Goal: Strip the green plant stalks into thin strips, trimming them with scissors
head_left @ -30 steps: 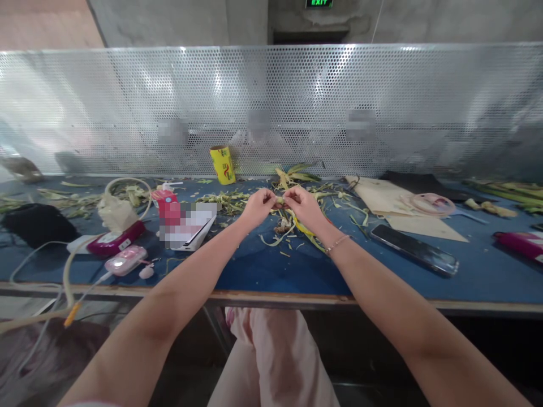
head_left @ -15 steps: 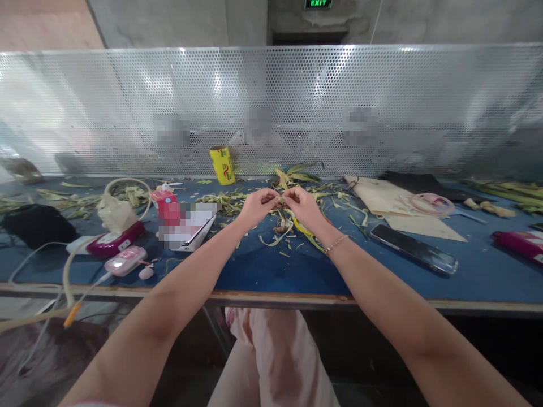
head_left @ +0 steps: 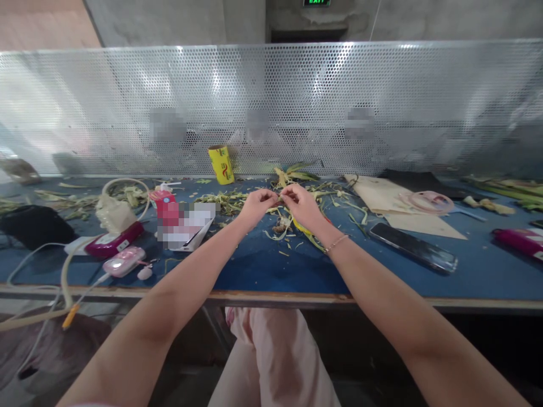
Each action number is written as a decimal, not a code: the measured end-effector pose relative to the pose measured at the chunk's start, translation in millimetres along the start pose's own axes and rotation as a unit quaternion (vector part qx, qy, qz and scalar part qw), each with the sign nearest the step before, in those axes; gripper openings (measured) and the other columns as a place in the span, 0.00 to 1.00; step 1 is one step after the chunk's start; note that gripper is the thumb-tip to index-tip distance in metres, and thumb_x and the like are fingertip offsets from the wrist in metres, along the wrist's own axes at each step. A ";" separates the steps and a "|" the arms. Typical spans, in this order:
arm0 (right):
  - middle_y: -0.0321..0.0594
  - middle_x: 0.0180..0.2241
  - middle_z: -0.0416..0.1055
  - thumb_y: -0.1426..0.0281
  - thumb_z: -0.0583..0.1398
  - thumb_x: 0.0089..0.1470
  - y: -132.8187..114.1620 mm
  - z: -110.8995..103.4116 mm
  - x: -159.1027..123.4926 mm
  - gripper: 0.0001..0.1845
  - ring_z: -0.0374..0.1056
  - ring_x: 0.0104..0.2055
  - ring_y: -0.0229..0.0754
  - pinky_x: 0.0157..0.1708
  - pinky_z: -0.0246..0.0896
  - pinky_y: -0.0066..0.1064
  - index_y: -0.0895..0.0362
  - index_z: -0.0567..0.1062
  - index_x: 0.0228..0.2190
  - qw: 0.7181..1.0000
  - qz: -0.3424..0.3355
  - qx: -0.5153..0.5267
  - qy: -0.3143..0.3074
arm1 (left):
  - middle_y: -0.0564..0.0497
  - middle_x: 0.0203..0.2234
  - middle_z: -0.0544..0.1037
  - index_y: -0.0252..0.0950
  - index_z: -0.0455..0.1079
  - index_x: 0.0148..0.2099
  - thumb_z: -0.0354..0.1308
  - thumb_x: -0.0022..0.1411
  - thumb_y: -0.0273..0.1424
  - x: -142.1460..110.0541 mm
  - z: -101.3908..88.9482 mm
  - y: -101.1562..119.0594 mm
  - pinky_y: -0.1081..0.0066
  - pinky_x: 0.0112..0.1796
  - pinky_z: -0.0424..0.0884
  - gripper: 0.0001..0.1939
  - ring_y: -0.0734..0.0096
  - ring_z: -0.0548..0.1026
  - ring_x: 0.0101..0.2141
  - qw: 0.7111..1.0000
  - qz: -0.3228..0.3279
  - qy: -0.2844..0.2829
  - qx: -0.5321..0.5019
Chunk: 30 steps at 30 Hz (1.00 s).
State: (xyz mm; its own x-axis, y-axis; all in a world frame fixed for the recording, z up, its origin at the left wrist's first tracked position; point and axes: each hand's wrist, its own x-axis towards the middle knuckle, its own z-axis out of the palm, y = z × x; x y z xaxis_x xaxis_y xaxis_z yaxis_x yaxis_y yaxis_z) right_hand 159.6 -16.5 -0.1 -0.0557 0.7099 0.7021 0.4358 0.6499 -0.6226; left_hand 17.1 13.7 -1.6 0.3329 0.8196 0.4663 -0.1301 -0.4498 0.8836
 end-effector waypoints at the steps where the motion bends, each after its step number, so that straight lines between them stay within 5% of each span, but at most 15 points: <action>1: 0.38 0.29 0.67 0.71 0.54 0.50 0.4 0.3 -0.1 0.02 0.65 0.32 0.39 0.33 0.62 0.33 0.55 0.67 0.27 1.000 -0.005 -0.007 0.002 | 0.54 0.22 0.72 0.32 0.67 0.26 0.61 0.48 0.32 -0.5 0.6 1.4 0.65 0.42 0.71 0.08 0.76 0.73 0.29 1.000 -0.001 0.005 0.005; 11: 0.41 0.34 0.68 0.70 0.56 0.50 -2.2 -1.8 -1.3 0.02 0.66 0.38 0.42 0.38 0.64 0.38 0.55 0.68 0.30 0.999 -0.030 0.026 0.013 | 0.49 0.24 0.76 0.31 0.72 0.27 0.62 0.45 0.34 -1.7 3.5 8.5 0.67 0.36 0.71 0.10 0.73 0.73 0.28 0.995 0.005 0.089 0.035; 18: 0.41 0.34 0.71 0.68 0.58 0.49 4.3 -2.6 0.4 0.04 0.68 0.39 0.43 0.41 0.65 0.40 0.55 0.69 0.31 0.998 -0.003 0.055 0.005 | 0.46 0.29 0.77 0.32 0.71 0.22 0.63 0.43 0.33 -1.8 -1.3 8.3 0.68 0.39 0.69 0.09 0.69 0.74 0.35 0.996 0.032 0.075 0.046; 30: 0.41 0.32 0.70 0.68 0.58 0.49 12.4 -3.4 4.1 0.04 0.69 0.36 0.44 0.39 0.67 0.42 0.54 0.68 0.29 0.999 0.008 0.048 -0.007 | 0.51 0.22 0.75 0.32 0.70 0.27 0.64 0.43 0.31 -3.4 -0.9 11.2 0.68 0.35 0.70 0.08 0.73 0.73 0.27 0.995 0.031 0.072 0.058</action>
State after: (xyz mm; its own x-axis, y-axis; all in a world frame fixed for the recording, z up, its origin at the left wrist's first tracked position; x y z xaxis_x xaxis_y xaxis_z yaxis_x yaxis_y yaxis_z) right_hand 167.8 -6.5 -3.8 -0.0625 0.7236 0.6874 0.3478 0.6614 -0.6646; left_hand 13.7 6.2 6.7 0.1882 0.8274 0.5292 -0.0354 -0.5327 0.8455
